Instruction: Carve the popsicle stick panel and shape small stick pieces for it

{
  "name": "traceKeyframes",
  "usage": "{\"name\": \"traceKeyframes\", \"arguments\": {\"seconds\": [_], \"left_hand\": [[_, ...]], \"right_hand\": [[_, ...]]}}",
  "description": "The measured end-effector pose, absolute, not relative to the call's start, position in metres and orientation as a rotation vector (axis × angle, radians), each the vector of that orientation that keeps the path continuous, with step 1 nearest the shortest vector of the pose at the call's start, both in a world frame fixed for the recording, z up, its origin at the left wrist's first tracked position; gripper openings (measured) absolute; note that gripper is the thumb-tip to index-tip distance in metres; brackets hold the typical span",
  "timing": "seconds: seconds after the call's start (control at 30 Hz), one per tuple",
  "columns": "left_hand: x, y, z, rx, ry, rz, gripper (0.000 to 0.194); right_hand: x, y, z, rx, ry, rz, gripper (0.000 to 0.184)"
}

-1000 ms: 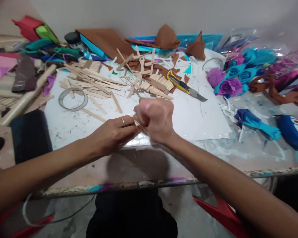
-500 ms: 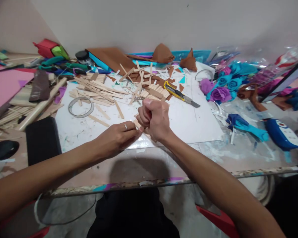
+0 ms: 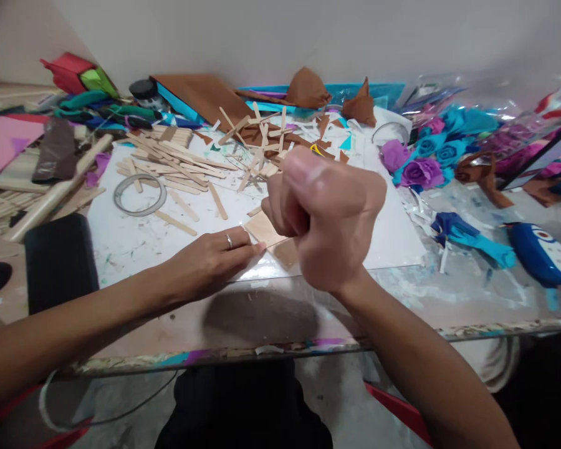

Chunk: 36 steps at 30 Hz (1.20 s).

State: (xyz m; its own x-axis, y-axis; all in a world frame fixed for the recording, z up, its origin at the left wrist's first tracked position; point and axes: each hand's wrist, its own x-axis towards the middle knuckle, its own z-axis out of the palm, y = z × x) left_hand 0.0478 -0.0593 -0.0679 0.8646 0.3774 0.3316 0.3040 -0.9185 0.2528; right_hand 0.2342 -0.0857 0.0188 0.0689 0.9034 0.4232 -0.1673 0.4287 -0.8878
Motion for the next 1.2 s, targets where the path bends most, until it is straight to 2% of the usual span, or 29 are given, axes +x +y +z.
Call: {"name": "traceKeyframes", "arguments": {"seconds": [0.13,0.33,0.6,0.73,1.03,1.2], "left_hand": [[0.048,-0.054,-0.067,2.559,0.548,0.767,0.021],[0.049,-0.054,-0.069,2.545,0.586,0.736,0.021],[0.05,-0.056,-0.075,2.704,0.657,0.759,0.021],[0.052,-0.058,-0.074,2.711,0.676,0.772,0.029],[0.053,-0.057,-0.077,2.603,0.733,0.569,0.03],[0.054,-0.058,-0.076,2.704,0.755,0.589,0.03]], "right_hand": [[0.233,-0.081,0.012,-0.705,-1.106,1.134,0.064],[0.229,-0.076,-0.008,-0.646,-1.118,1.258,0.061],[0.228,-0.077,-0.014,-0.661,-1.114,1.275,0.064],[0.231,-0.075,-0.016,-0.66,-1.163,1.303,0.059],[0.229,-0.076,-0.019,-0.656,-1.205,1.253,0.056],[0.223,-0.073,-0.023,-0.648,-1.121,1.213,0.056]]}}
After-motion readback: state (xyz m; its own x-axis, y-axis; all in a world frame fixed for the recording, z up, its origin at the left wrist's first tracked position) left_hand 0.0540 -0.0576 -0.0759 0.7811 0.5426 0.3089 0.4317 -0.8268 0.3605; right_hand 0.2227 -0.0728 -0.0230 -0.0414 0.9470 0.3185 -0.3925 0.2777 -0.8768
